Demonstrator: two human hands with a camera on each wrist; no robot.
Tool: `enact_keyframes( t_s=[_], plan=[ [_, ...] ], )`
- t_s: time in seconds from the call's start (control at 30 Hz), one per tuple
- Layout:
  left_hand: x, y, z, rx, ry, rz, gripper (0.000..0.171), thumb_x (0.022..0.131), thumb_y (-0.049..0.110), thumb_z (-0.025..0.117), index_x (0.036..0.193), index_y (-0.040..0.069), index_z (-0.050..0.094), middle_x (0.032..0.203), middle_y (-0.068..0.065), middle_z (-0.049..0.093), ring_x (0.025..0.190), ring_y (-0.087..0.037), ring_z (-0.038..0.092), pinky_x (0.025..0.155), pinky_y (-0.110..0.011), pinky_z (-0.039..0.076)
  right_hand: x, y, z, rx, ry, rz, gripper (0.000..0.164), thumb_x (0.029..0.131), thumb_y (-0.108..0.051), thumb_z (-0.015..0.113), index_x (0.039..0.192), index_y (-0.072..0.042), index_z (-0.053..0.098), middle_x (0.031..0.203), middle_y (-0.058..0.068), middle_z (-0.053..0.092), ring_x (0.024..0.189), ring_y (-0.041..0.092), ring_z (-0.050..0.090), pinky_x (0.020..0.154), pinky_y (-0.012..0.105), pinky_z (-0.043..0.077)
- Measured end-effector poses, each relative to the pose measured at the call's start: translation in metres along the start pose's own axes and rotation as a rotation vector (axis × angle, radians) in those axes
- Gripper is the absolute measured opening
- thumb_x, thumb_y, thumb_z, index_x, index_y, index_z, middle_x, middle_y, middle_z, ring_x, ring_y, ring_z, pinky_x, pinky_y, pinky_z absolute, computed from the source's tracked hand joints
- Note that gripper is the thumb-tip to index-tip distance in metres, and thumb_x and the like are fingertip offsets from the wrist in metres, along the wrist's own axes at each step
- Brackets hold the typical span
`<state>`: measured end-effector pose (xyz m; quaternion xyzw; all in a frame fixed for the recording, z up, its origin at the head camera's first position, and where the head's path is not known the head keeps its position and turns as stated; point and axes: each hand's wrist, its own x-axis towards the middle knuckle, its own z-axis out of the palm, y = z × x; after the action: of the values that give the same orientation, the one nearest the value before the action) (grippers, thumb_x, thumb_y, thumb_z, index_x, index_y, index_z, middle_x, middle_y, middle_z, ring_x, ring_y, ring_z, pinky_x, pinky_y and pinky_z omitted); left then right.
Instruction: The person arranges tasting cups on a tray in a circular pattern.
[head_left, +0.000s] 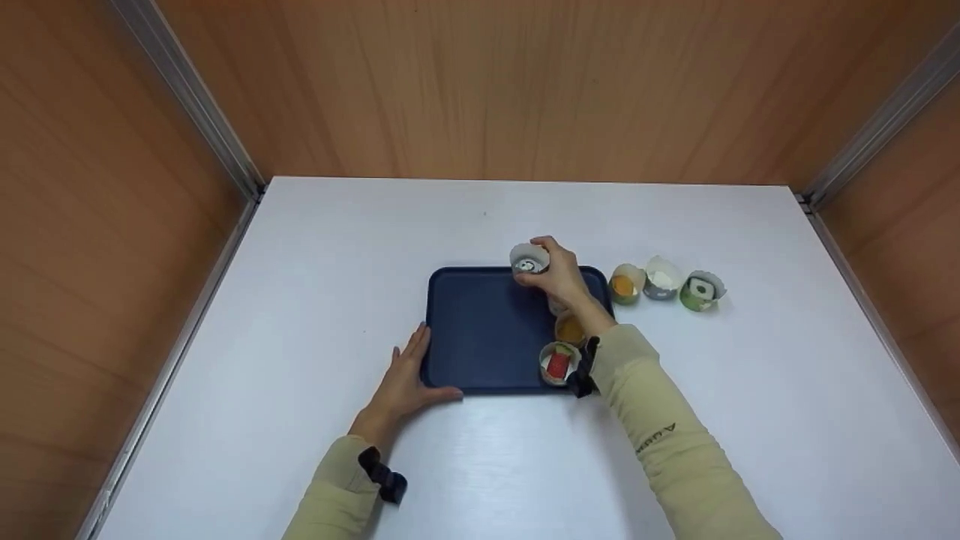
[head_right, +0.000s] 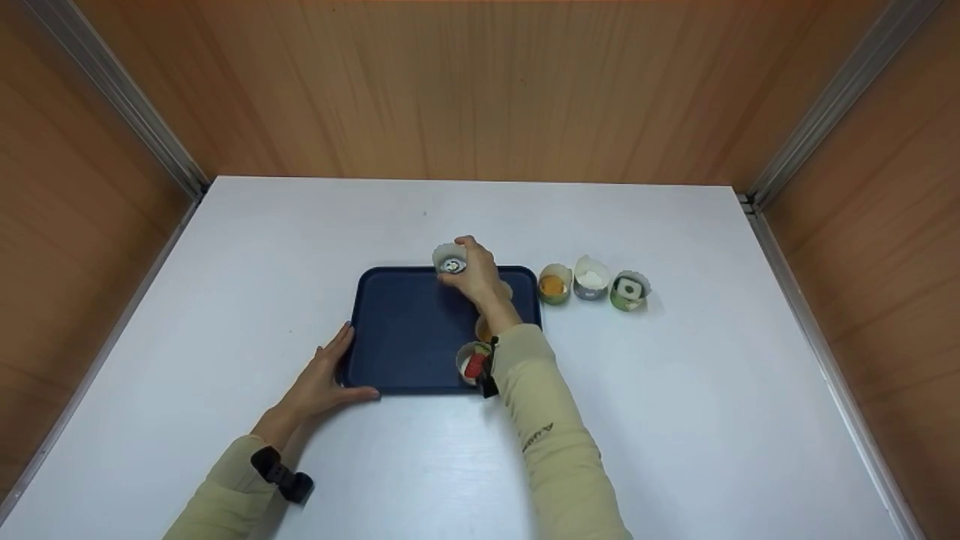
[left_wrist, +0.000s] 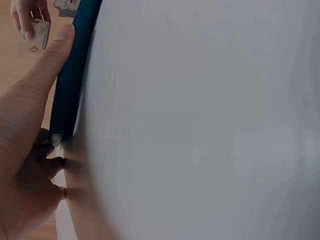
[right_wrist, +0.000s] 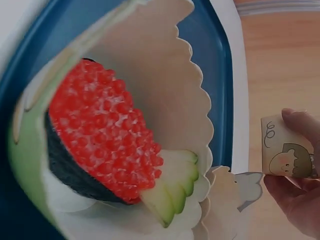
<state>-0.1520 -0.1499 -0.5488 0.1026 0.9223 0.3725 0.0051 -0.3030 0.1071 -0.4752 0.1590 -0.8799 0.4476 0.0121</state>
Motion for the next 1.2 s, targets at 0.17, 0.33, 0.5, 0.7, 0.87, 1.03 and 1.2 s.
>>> enact_keyframes(
  t_s=[0.17, 0.33, 0.5, 0.7, 0.87, 1.03, 1.2],
  plan=[
    [0.000, 0.001, 0.000, 0.010, 0.003, -0.002, 0.117, 0.055, 0.054, 0.076, 0.140, -0.002, 0.018, 0.145, -0.016, 0.015, 0.131, -0.030, 0.015, 0.106, -0.048, 0.004, 0.004, 0.004, 0.003, -0.013, -0.028, 0.026, 0.061, 0.071, -0.017, 0.075, 0.121, 0.000, 0.046, 0.112, 0.019, 0.054, 0.101, 0.030, 0.051, 0.087, 0.042, 0.040],
    [0.000, 0.002, 0.000, 0.027, -0.003, -0.023, 0.117, 0.055, 0.054, 0.077, 0.140, -0.001, 0.018, 0.146, -0.013, 0.014, 0.132, -0.028, 0.015, 0.107, -0.045, 0.004, 0.005, 0.008, 0.004, -0.046, -0.062, 0.023, 0.059, 0.071, -0.019, 0.075, 0.120, 0.000, 0.047, 0.110, 0.020, 0.054, 0.098, 0.031, 0.052, 0.084, 0.043, 0.042],
    [0.000, 0.002, 0.000, 0.023, -0.004, -0.032, 0.117, 0.055, 0.053, 0.077, 0.140, 0.000, 0.018, 0.146, -0.012, 0.014, 0.132, -0.027, 0.015, 0.107, -0.044, 0.004, 0.007, 0.011, 0.005, -0.061, -0.095, 0.045, 0.058, 0.071, -0.021, 0.075, 0.119, -0.002, 0.047, 0.111, 0.020, 0.053, 0.097, 0.031, 0.051, 0.083, 0.043, 0.042],
    [0.000, 0.002, 0.000, 0.014, -0.010, -0.040, 0.117, 0.055, 0.054, 0.076, 0.141, 0.001, 0.017, 0.147, -0.011, 0.012, 0.132, -0.026, 0.013, 0.108, -0.043, 0.002, 0.010, 0.015, 0.006, -0.094, -0.135, 0.044, 0.057, 0.072, -0.022, 0.074, 0.118, -0.003, 0.047, 0.109, 0.019, 0.053, 0.096, 0.031, 0.052, 0.082, 0.043, 0.043],
    [-0.001, 0.002, -0.001, 0.007, -0.003, -0.022, 0.117, 0.055, 0.053, 0.076, 0.140, 0.000, 0.017, 0.146, -0.012, 0.013, 0.132, -0.027, 0.013, 0.107, -0.043, 0.002, 0.011, 0.015, 0.007, -0.109, -0.160, 0.070, 0.057, 0.071, -0.021, 0.074, 0.117, -0.003, 0.046, 0.110, 0.019, 0.053, 0.096, 0.031, 0.051, 0.081, 0.042, 0.042],
    [-0.001, 0.002, -0.001, -0.001, -0.006, -0.010, 0.117, 0.056, 0.053, 0.077, 0.140, 0.000, 0.017, 0.146, -0.013, 0.013, 0.132, -0.027, 0.013, 0.107, -0.044, 0.002, 0.011, 0.015, 0.007, -0.115, -0.190, 0.106, 0.057, 0.071, -0.018, 0.074, 0.117, -0.003, 0.044, 0.110, 0.019, 0.051, 0.095, 0.031, 0.050, 0.081, 0.042, 0.042],
    [-0.002, 0.003, -0.002, 0.015, -0.002, -0.006, 0.116, 0.056, 0.053, 0.076, 0.140, -0.001, 0.017, 0.146, -0.013, 0.013, 0.132, -0.027, 0.014, 0.107, -0.046, 0.003, 0.011, 0.015, 0.007, -0.119, -0.210, 0.124, 0.058, 0.071, -0.018, 0.074, 0.118, -0.002, 0.043, 0.111, 0.021, 0.051, 0.095, 0.031, 0.049, 0.081, 0.042, 0.042]
  ],
)
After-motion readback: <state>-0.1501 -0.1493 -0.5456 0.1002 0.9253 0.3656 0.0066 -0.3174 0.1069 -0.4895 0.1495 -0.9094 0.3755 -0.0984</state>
